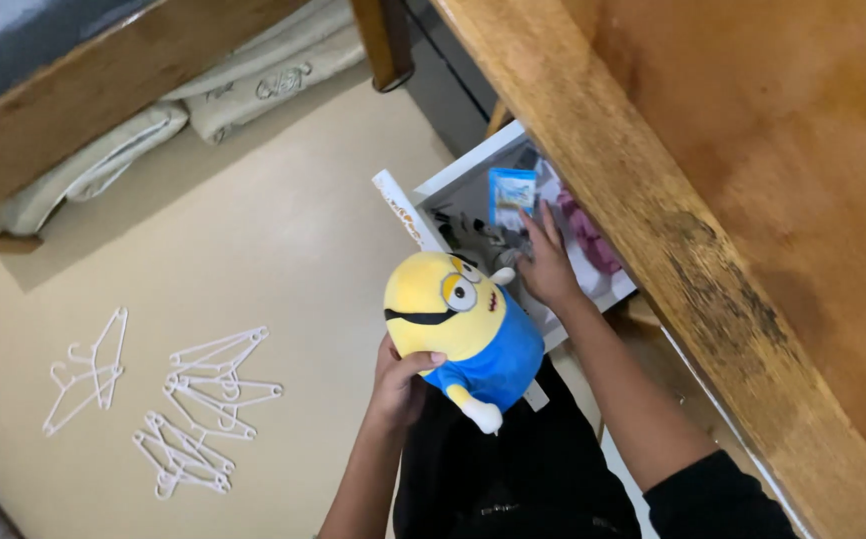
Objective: Picking up various items from the floor and desk and putting them away into wooden drawers.
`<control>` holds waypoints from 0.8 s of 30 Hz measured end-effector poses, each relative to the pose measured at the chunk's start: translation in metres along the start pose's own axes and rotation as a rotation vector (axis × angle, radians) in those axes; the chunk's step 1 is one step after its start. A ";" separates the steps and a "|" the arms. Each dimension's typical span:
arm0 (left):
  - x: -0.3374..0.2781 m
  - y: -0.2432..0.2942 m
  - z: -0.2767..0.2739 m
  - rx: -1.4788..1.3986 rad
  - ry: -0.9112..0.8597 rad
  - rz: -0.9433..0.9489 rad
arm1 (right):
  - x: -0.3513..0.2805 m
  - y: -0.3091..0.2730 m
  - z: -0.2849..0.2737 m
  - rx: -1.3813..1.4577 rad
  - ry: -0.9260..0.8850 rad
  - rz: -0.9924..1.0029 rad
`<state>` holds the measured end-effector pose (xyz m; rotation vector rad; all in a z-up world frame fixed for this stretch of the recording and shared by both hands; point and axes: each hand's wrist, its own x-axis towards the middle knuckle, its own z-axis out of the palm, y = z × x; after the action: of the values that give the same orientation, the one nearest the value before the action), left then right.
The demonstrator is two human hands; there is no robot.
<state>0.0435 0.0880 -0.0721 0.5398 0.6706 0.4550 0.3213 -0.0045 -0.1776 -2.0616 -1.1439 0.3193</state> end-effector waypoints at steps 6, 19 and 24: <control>0.003 -0.007 0.057 0.141 0.084 -0.017 | -0.032 -0.008 -0.039 1.183 -0.640 0.941; 0.141 -0.089 0.113 1.044 0.318 -0.046 | -0.050 0.045 -0.058 0.234 -0.135 0.425; 0.254 -0.159 0.070 1.562 0.181 0.047 | -0.054 0.075 -0.042 -0.083 -0.019 0.548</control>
<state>0.3027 0.0843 -0.2373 1.9968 1.1266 -0.0807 0.3596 -0.0932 -0.2093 -2.4267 -0.5888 0.5604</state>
